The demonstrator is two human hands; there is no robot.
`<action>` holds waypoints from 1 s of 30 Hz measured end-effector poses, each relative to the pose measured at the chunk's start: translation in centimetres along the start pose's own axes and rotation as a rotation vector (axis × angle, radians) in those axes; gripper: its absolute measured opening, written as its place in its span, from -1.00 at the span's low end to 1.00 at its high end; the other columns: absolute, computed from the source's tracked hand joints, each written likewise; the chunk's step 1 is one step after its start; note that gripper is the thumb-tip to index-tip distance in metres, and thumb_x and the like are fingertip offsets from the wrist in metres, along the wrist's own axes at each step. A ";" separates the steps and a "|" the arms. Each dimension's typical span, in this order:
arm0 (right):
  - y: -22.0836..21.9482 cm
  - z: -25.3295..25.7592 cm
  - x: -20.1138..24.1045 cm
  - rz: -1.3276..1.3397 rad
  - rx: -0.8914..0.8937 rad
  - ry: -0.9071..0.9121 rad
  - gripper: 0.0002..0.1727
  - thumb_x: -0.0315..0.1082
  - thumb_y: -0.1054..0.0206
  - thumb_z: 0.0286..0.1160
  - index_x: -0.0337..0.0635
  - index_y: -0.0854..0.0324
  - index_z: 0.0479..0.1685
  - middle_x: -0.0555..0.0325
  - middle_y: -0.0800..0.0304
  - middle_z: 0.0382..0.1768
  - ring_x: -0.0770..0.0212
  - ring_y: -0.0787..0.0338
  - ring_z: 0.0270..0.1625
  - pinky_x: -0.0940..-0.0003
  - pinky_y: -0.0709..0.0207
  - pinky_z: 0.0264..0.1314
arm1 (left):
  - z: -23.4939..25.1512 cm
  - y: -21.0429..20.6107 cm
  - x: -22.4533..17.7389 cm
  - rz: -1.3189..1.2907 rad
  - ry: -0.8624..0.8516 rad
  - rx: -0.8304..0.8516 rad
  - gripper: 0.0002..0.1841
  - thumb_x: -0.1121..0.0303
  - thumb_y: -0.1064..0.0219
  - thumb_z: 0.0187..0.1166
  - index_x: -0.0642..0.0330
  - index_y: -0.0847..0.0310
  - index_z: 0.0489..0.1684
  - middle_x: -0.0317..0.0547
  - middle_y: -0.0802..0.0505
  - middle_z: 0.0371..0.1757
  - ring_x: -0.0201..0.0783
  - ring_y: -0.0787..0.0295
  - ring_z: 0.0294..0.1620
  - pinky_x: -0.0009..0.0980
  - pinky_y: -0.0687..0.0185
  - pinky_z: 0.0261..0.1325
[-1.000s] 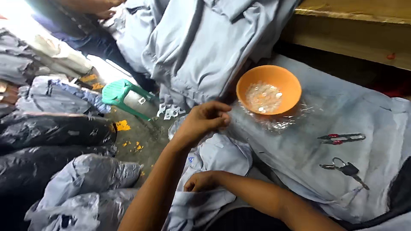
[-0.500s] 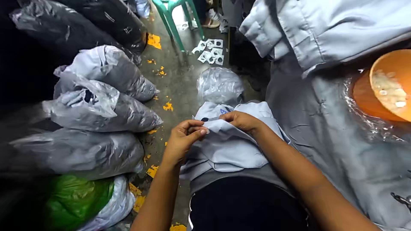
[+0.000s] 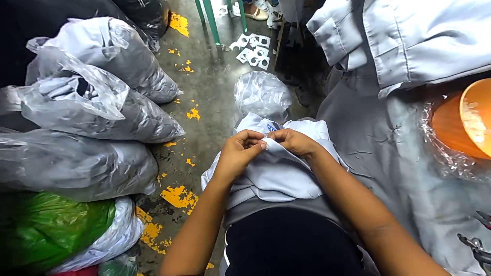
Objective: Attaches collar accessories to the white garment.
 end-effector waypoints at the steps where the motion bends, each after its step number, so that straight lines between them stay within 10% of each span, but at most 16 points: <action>1: 0.0 0.1 -0.1 0.008 0.009 -0.003 -0.77 -0.69 -0.23 0.44 -0.18 -0.72 -0.33 0.36 -0.75 -0.40 0.60 -0.67 -0.38 0.64 -0.60 -0.28 | 0.0 0.2 0.1 0.001 0.006 0.002 -0.76 0.65 -0.46 0.43 0.28 -0.71 0.01 -0.25 -0.88 -0.28 -0.49 -0.79 -0.32 -0.53 -0.76 -0.14; 16: 0.2 -0.2 -0.2 -0.021 -0.005 0.006 -0.79 -0.70 -0.26 0.42 -0.21 -0.70 -0.39 0.34 -0.74 -0.38 0.60 -0.65 -0.37 0.66 -0.58 -0.29 | 0.7 -0.1 0.5 0.475 -0.240 0.099 -0.87 0.46 -0.46 0.49 0.21 -0.82 -0.08 -0.16 -0.75 -0.11 -0.44 -0.66 -0.21 -0.55 -0.60 -0.13; 22: 0.3 -0.2 0.5 -0.215 0.057 -0.005 -0.90 -0.59 -0.31 0.46 -0.30 -0.74 -0.29 0.37 -0.76 -0.35 0.64 -0.66 -0.27 0.62 -0.59 -0.10 | 2.6 1.7 -0.1 0.634 -0.226 0.478 -0.53 0.29 -0.35 0.65 0.27 -0.57 0.51 0.06 -0.66 0.55 -0.09 -0.52 0.61 -0.06 -0.37 0.68; 30: -0.4 -0.3 2.9 -0.430 0.144 0.042 -0.86 -0.59 -0.33 0.49 -0.50 -0.75 -0.13 -0.06 -0.81 -0.19 0.32 -0.69 -0.18 0.31 -0.57 0.00 | 3.9 2.2 -1.7 0.603 -0.013 0.671 -0.72 0.34 -0.35 0.62 0.42 -0.62 0.08 0.02 -0.76 -0.20 -0.24 -0.67 -0.19 -0.23 -0.60 0.01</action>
Point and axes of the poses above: each hand's wrist, its own z-axis towards the middle knuckle, its own y-axis out of the back of the hand, x = y × z, the point moved 1 cm from there along z, towards the middle knuckle
